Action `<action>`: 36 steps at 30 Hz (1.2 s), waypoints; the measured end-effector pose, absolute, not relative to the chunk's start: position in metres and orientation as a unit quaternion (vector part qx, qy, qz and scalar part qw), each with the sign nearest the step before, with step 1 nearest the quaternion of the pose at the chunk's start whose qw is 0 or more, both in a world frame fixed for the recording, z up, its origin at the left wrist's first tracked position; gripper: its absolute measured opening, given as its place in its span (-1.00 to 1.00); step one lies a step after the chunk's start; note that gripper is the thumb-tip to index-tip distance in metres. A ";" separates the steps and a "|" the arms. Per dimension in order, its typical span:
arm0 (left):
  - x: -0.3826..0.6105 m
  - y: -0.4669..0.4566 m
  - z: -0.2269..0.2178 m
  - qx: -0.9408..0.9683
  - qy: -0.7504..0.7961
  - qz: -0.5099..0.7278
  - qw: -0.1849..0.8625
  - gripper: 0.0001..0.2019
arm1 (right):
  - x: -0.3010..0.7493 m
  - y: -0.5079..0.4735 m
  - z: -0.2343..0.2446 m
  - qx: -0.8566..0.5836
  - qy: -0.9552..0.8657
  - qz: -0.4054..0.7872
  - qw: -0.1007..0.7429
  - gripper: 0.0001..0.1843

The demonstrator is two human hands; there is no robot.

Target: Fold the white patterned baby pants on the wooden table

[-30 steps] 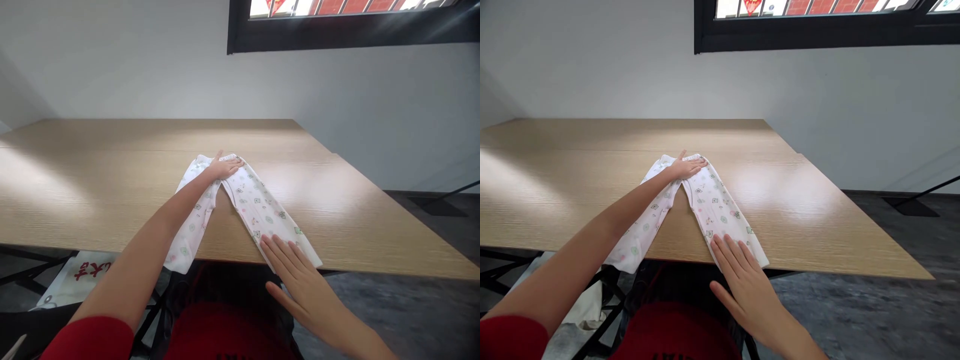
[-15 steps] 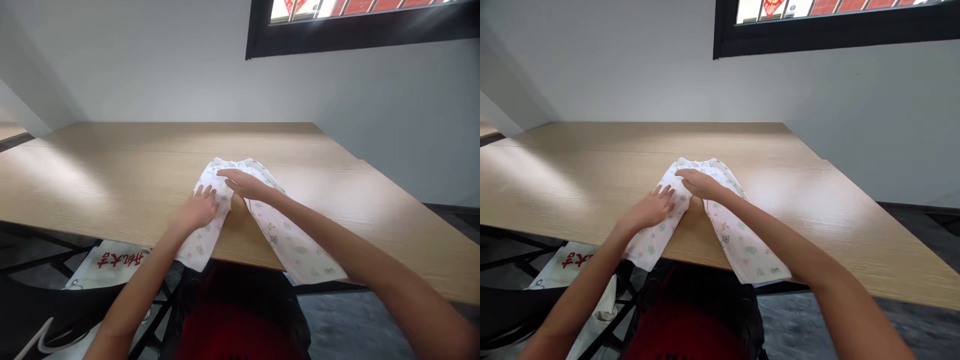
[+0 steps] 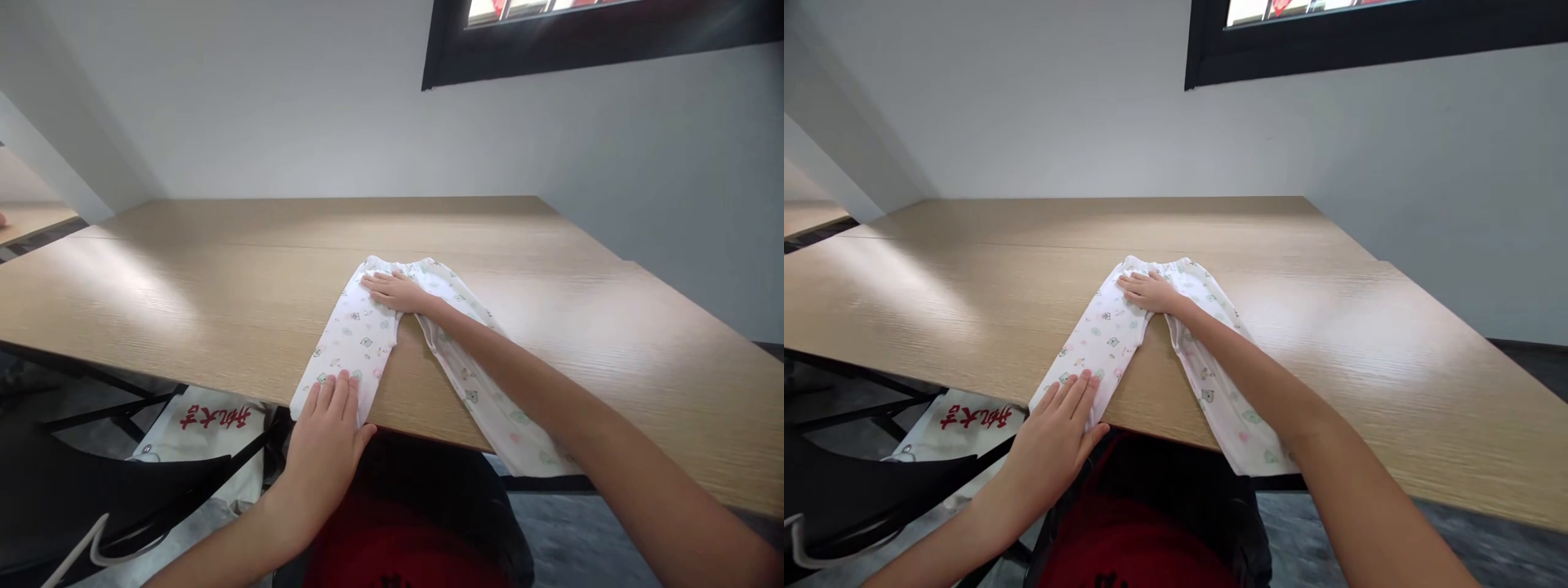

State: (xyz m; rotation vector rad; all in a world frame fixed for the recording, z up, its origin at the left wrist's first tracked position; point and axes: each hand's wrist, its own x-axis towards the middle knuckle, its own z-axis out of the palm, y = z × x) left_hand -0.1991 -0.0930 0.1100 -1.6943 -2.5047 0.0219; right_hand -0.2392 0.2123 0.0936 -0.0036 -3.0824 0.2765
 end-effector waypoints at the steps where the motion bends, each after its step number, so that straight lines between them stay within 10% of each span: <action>1: -0.196 -0.089 0.115 -0.556 -0.829 0.015 0.062 -0.51 | -0.240 0.211 0.094 -0.005 -0.995 0.098 0.024 -0.48; 11: -0.103 0.023 0.104 -0.769 -0.585 -0.256 0.005 -0.69 | -0.200 0.259 0.141 -0.297 -0.878 0.315 0.201 -0.69; 17: -0.084 0.041 0.074 -0.763 -0.598 -0.226 0.093 -0.81 | -0.161 0.305 0.146 -0.449 -0.837 0.295 -0.103 -0.57; 23: -0.091 0.032 0.077 -0.777 -0.576 -0.250 0.047 -0.96 | -0.157 0.307 0.145 -0.365 -0.824 0.418 -0.116 -0.65; 36: -0.156 -0.045 0.136 -0.339 -0.765 -0.544 -0.069 -0.79 | -0.179 0.289 0.156 -0.323 -0.616 0.706 0.135 -0.85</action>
